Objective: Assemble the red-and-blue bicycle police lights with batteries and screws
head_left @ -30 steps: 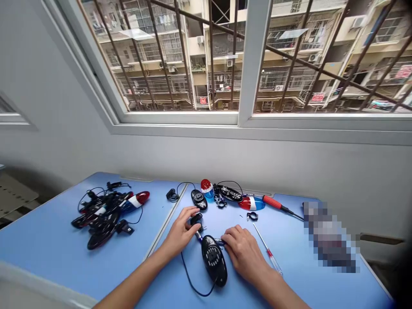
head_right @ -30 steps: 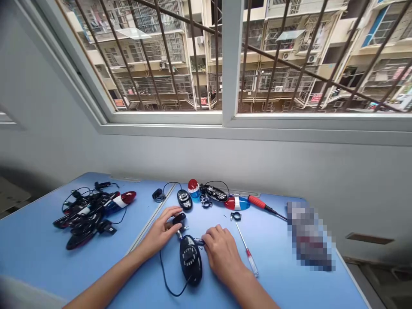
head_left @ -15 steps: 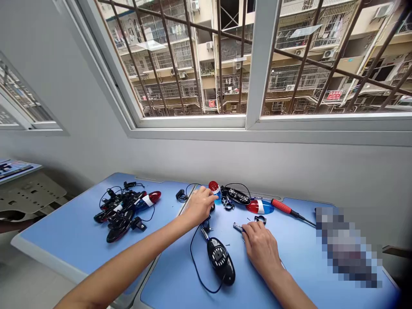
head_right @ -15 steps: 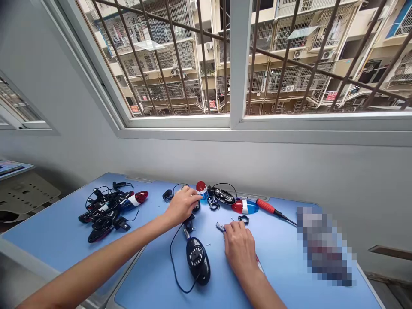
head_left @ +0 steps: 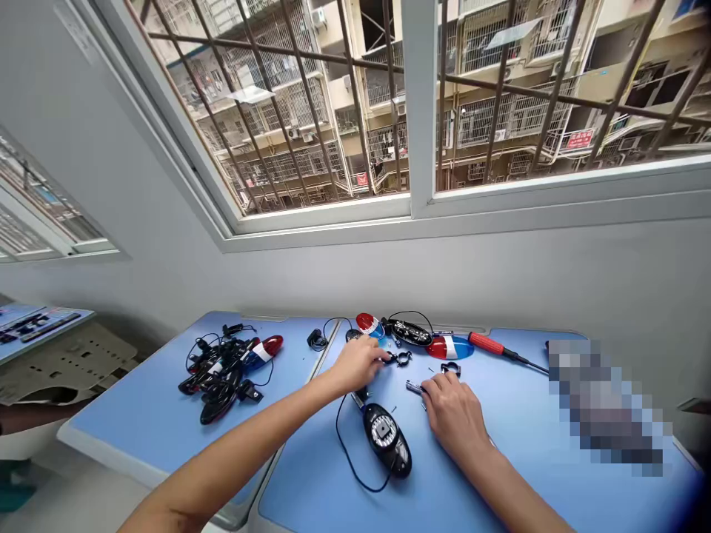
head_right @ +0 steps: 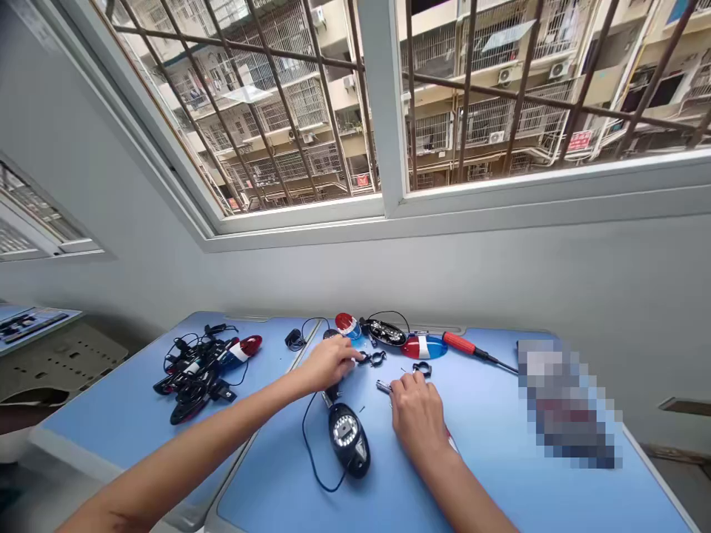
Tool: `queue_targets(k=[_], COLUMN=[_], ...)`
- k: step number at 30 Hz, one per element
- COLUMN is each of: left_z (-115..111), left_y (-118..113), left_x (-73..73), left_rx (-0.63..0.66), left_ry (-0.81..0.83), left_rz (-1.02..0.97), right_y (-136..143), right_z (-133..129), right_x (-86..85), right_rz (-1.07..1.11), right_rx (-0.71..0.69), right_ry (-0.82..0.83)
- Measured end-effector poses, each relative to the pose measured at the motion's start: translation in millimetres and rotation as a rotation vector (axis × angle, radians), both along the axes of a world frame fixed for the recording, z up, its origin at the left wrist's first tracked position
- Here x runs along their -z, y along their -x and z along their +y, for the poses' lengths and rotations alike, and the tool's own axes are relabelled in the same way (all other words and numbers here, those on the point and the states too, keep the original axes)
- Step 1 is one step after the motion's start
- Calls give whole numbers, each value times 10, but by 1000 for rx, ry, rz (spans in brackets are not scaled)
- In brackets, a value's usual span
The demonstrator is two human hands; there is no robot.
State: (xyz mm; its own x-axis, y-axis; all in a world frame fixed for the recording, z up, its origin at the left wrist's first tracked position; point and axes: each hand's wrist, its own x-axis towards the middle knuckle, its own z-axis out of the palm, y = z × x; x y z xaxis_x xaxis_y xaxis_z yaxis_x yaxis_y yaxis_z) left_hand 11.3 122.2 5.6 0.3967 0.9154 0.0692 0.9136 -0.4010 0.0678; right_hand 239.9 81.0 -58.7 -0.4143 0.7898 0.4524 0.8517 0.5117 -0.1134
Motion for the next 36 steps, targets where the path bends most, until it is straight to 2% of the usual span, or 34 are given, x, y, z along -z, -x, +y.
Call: queue_targets(k=[5,9,16,19,22,25,27,30,33,36], left_z=[27,194,498,544,535,443,313,23,-276,-459], left_y=[64,-29,-224,-293,-319,-280,-246,-248,-299,-315], left_x=[-82,-111,-56,-25,-71,-214,-326,-428,-418,-343], left_rx=[-90,-63,-33,-63,-101,-132,-128,-35,66,68], left_ry=[-56,-65,70,131,166,173,187,298,414,538], left_rz=[-26,15,124,121,64,-59,-181,-392,-567,-814], right_y=[23,37,-6,-45,-81,-96,-83,-26,45,96], right_z=[-12,-19,1,18,38,43,28,-24,-91,-145], right_x=[-1,13,-22,-81,-137,-174,-193,-229,-280,-329], right_rz=[20,4,27,8,-30,-1,118,436,682,777], right_rx=[24,32,25,69,126,140,100,-113,-366,-457], right_ry=[11,2,-31,-58,-58,-43,-57,-36,51,45])
